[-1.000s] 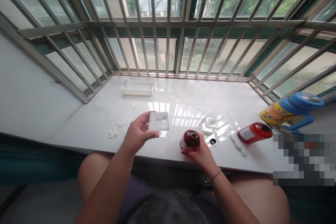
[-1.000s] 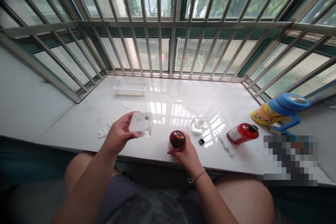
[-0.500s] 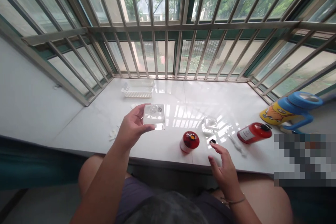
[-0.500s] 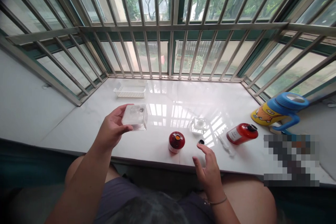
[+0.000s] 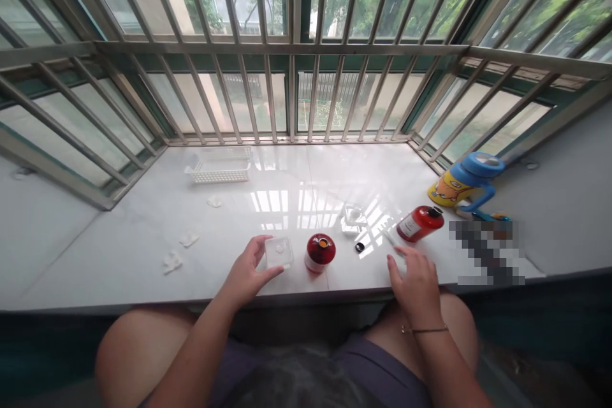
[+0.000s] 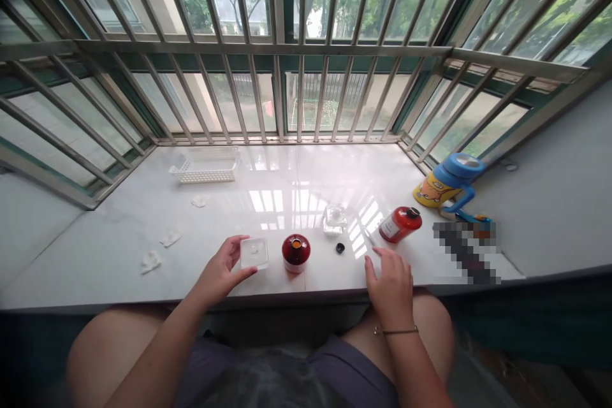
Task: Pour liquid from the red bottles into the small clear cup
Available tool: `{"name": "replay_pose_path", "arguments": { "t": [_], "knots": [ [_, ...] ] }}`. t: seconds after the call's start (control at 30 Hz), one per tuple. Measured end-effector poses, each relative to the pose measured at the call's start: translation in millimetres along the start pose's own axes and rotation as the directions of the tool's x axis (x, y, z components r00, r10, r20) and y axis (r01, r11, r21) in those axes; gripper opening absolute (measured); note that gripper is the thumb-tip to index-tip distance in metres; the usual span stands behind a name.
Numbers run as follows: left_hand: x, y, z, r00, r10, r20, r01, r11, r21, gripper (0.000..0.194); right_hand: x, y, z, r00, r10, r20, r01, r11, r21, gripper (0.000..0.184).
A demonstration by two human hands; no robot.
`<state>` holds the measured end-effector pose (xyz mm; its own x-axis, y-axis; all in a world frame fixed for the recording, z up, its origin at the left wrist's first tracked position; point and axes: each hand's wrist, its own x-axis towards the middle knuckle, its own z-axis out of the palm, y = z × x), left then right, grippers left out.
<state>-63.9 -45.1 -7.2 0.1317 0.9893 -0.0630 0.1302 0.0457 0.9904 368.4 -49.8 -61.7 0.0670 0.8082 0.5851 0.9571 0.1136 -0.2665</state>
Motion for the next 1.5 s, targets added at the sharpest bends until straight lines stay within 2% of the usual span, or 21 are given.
{"name": "replay_pose_path", "arguments": {
  "t": [0.13, 0.3, 0.53, 0.7, 0.77, 0.83, 0.97, 1.07, 1.17, 1.27, 1.37, 1.5],
  "knots": [
    [-1, -12, 0.5, 1.000, 0.017, 0.019, -0.019, 0.993, 0.117, 0.067, 6, 17, 6, 0.993, 0.110, 0.031, -0.103, 0.981, -0.163, 0.042],
    [-2, -18, -0.4, 0.999, 0.040, 0.030, -0.046, 0.980, 0.194, 0.066, 15, 25, 13, 0.985, 0.164, 0.061, -0.150, 0.970, -0.194, 0.042],
    [-3, -25, -1.8, 0.999, 0.027, 0.024, -0.032, 0.972, 0.232, 0.068, 20, 26, 25, 0.974, 0.210, 0.078, -0.201, 0.973, -0.114, 0.042],
    [-3, -26, -1.5, 1.000, 0.012, 0.026, -0.018, 0.974, 0.228, 0.070, 24, 20, 16, 0.982, 0.186, -0.029, -0.186, 0.982, -0.029, 0.048],
    [-3, -25, -2.3, 0.999, 0.000, 0.032, -0.007, 0.974, 0.225, 0.071, 28, 5, 3, 0.987, 0.136, -0.082, -0.133, 0.990, 0.045, 0.047],
    [-3, -23, -4.6, 0.999, -0.016, 0.041, 0.006, 0.973, 0.232, 0.071, 34, -19, -17, 0.992, 0.079, -0.095, -0.066, 0.989, 0.129, 0.041],
    [-4, -21, -12.8, 0.997, -0.051, 0.059, 0.033, 0.962, 0.271, 0.072, 45, -86, -58, 0.996, -0.087, 0.013, 0.077, 0.930, 0.361, 0.031],
    [-6, -19, -18.8, 0.997, -0.071, 0.024, 0.058, 0.934, 0.352, 0.075, 54, -134, -76, 0.976, -0.214, 0.039, 0.170, 0.864, 0.475, 0.029],
    [-9, -15, -22.3, 0.996, -0.089, -0.013, 0.086, 0.899, 0.430, 0.081, 69, -169, -82, 0.900, -0.426, 0.089, 0.330, 0.802, 0.497, 0.017],
    [-13, -8, -23.6, 0.998, -0.066, -0.019, 0.068, 0.894, 0.443, 0.090, 89, -194, -82, 0.774, -0.597, 0.211, 0.482, 0.771, 0.416, 0.009],
    [-16, -2, -22.6, 0.999, -0.025, -0.032, 0.036, 0.899, 0.437, 0.093, 105, -213, -77, 0.667, -0.680, 0.305, 0.599, 0.732, 0.325, 0.008],
    [-16, 0, -16.4, 0.999, -0.002, -0.035, 0.018, 0.895, 0.445, 0.093, 116, -233, -67, 0.571, -0.720, 0.395, 0.681, 0.684, 0.263, 0.002]
  ]
}}
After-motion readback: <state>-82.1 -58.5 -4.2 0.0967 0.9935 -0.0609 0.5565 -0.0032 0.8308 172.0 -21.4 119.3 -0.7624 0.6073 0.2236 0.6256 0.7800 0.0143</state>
